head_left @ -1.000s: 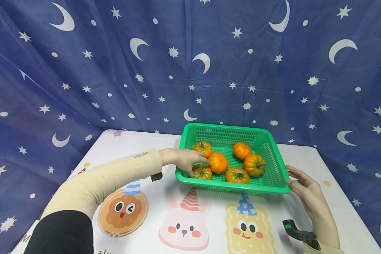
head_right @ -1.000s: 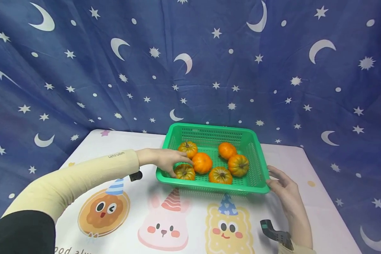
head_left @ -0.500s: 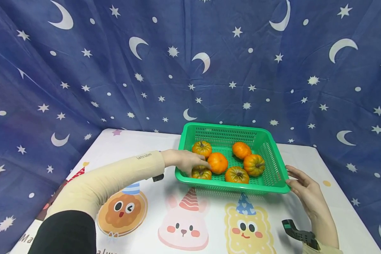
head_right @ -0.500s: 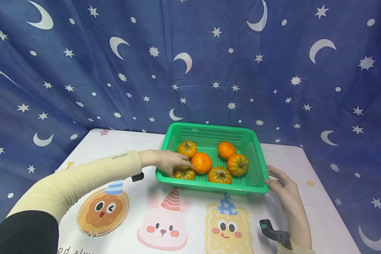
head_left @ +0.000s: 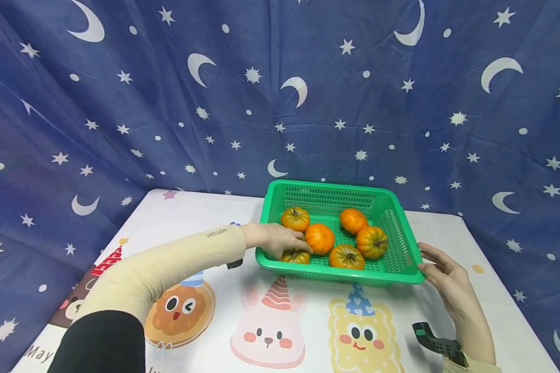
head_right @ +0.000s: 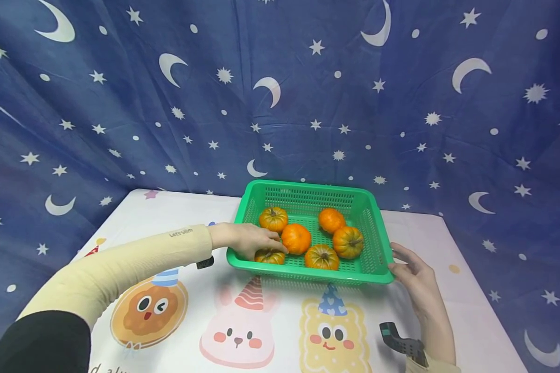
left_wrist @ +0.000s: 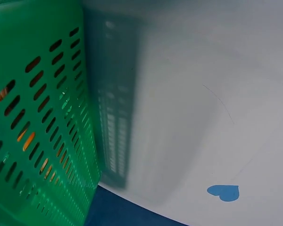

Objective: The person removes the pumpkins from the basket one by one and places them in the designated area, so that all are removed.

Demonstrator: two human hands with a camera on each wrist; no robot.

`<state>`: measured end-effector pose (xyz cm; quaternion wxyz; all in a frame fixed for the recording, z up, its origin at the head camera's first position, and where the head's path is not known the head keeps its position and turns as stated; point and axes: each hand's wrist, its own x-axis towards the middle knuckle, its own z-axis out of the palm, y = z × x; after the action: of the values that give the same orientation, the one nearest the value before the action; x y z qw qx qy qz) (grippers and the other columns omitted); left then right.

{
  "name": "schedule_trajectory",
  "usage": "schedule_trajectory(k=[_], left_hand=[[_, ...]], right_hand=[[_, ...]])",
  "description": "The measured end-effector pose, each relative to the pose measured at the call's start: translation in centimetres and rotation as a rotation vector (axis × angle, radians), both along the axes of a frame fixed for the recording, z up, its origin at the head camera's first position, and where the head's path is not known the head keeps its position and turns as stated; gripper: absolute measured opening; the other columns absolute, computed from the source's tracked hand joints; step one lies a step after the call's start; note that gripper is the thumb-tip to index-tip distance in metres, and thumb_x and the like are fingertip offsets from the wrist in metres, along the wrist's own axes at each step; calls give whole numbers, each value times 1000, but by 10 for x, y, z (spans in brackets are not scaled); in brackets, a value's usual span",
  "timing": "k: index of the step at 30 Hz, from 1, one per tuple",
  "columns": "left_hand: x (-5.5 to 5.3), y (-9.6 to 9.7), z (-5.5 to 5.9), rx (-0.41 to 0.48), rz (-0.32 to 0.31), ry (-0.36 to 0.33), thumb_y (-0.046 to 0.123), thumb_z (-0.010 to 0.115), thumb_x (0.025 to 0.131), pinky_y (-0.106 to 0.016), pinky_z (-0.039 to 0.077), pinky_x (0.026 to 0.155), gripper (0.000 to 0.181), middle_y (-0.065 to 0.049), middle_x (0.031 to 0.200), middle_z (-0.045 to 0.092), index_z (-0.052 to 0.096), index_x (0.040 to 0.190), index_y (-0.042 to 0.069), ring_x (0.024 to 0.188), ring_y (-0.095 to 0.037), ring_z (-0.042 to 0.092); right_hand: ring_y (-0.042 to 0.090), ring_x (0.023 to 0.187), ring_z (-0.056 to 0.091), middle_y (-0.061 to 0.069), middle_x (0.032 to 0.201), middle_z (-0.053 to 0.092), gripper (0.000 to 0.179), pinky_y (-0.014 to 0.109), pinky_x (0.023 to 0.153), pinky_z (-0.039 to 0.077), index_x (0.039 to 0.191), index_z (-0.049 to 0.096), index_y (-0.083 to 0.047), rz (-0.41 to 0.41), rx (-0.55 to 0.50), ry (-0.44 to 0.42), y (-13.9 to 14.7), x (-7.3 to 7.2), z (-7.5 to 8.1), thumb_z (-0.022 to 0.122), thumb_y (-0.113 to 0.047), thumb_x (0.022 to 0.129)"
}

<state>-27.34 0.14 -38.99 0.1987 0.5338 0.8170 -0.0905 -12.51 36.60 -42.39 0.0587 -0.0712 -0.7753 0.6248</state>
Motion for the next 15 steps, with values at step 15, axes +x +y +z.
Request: schedule_trajectory(k=[15], left_hand=[[-1,0,1,14,0,33,6,72,76,-26,49,82,78,4,130,52,42,143,33,103,-11,52]], right_hand=[[-1,93,57,-13,114,51,54,13,76,51,144,42,-7,-10,20,-32,7,-4,-8,59,-14,93]])
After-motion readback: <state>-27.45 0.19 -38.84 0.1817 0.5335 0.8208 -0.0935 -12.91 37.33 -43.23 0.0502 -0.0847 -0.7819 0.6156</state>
